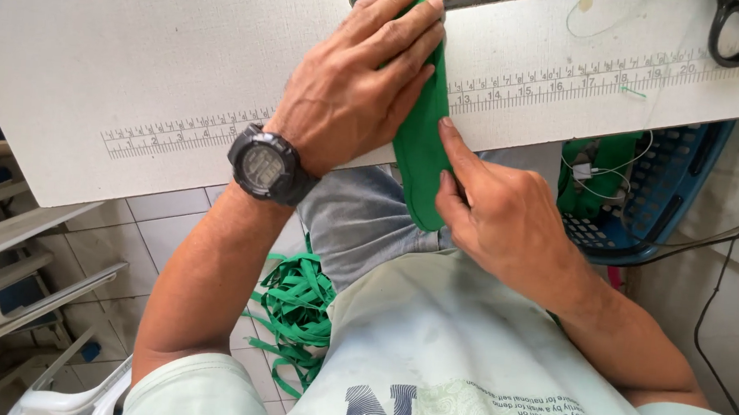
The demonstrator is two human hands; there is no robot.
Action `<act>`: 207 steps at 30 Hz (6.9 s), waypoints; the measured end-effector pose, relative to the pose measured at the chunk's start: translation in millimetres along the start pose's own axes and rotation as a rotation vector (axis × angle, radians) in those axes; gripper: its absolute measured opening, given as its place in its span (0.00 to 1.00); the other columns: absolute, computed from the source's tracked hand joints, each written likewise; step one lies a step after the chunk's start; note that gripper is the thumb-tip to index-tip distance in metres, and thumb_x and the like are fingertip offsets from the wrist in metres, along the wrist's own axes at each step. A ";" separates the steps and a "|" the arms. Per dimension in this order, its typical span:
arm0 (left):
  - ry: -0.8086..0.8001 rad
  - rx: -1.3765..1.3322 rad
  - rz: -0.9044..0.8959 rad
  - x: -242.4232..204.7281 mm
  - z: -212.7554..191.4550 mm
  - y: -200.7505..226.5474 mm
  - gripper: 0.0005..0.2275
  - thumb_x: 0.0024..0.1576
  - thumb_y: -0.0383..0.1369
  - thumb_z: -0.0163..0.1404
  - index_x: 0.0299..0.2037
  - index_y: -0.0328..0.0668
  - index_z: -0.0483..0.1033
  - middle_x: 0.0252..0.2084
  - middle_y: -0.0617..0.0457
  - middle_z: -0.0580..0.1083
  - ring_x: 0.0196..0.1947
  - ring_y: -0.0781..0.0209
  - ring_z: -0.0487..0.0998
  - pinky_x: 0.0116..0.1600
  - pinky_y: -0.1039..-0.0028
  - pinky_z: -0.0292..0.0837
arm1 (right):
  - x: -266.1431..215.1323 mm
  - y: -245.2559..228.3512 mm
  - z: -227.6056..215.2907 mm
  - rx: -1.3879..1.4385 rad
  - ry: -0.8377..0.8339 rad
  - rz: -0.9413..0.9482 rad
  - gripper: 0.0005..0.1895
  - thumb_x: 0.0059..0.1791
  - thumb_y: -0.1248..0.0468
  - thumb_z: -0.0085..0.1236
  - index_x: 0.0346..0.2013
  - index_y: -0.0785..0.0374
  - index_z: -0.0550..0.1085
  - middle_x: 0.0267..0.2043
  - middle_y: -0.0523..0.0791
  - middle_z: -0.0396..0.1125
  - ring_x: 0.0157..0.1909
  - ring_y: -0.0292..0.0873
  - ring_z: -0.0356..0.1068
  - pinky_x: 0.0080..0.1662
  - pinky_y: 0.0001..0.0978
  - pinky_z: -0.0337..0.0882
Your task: The person is using an industrial sewing machine to process and sew green fabric strips.
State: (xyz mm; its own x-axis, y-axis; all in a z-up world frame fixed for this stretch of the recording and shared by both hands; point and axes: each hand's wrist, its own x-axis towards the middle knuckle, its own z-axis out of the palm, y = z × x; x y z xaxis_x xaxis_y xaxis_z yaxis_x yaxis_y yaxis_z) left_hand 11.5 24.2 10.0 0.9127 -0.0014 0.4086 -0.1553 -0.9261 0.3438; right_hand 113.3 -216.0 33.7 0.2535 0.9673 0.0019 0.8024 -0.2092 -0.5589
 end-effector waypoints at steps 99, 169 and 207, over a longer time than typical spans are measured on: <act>0.107 0.094 -0.037 23.2 10.8 -58.4 0.16 0.78 0.40 0.56 0.64 0.32 0.77 0.56 0.34 0.74 0.44 0.35 0.79 0.41 0.48 0.79 | 72.7 12.5 -11.8 -0.138 -0.059 -0.010 0.28 0.58 0.65 0.54 0.73 0.76 0.70 0.22 0.58 0.70 0.23 0.66 0.70 0.28 0.64 0.66; 0.201 -0.132 -0.060 -0.7 5.4 34.0 0.11 0.75 0.24 0.49 0.59 0.19 0.77 0.60 0.33 0.77 0.60 0.30 0.78 0.68 0.47 0.76 | -32.7 15.1 18.1 -0.017 0.054 -0.030 0.38 0.58 0.71 0.59 0.83 0.67 0.61 0.24 0.44 0.58 0.23 0.49 0.59 0.28 0.50 0.60; 0.056 0.109 -0.004 11.0 -1.4 -3.1 0.16 0.77 0.34 0.61 0.61 0.22 0.81 0.67 0.37 0.74 0.66 0.36 0.74 0.74 0.54 0.75 | 7.5 0.5 -3.1 -0.018 -0.032 0.002 0.35 0.57 0.71 0.57 0.79 0.73 0.62 0.26 0.50 0.62 0.26 0.56 0.64 0.28 0.57 0.60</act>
State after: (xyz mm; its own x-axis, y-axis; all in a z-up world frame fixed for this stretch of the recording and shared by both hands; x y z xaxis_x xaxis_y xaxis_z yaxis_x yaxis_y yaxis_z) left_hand 21.6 27.6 14.6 0.8905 0.0208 0.4546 -0.1067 -0.9615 0.2531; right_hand 117.3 -209.3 36.0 0.2380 0.9709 -0.0262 0.8117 -0.2137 -0.5435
